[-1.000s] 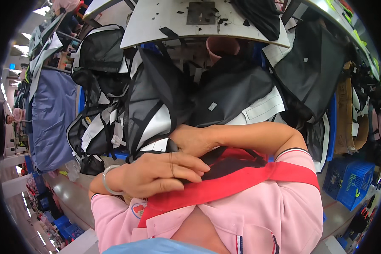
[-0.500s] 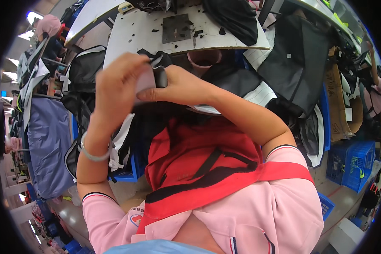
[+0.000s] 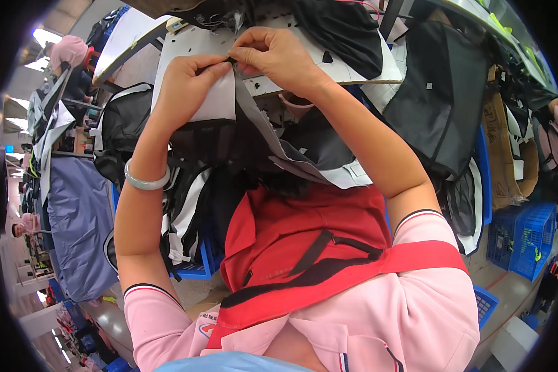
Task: The person assembles black and white bags at a workstation, repeatedly picking up bags, inserting white cardboard inserts, and adjusting straps. They use scissors to trim excess material from the bags and place finished items into a blue crate.
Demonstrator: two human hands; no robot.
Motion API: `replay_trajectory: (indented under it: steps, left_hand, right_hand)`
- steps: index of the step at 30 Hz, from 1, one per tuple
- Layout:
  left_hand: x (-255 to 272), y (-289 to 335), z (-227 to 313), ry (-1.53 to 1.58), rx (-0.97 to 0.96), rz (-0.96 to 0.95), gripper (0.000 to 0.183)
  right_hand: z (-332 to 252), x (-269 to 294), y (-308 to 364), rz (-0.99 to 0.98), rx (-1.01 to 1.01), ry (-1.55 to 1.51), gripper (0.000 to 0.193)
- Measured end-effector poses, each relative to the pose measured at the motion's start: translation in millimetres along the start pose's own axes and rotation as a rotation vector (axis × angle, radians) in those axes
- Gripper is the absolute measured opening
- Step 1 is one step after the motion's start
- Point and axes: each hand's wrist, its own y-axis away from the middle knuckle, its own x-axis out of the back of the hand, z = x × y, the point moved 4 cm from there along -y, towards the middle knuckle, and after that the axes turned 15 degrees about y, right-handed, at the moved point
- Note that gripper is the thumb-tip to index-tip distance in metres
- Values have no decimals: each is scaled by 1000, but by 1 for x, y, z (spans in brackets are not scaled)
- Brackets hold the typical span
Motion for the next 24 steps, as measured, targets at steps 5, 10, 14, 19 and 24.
replay_trajectory:
  steps: [5,10,14,19,24]
  left_hand:
    - [2,-12,-13,56,157,-37,26]
    - [5,-31,-23,85,176,4,25]
    - [5,-55,-52,145,156,42,25]
    - [5,-63,-58,181,250,63,28]
    - [9,-70,-61,111,164,89,27]
  right_hand:
    - [17,2,-4,-15,-26,77,23]
    - [27,3,-18,28,-78,14,23]
    - [42,5,-35,20,-90,-65,23]
    - [47,4,-43,40,-115,-115,23]
    - [52,1,-51,73,-85,-185,20]
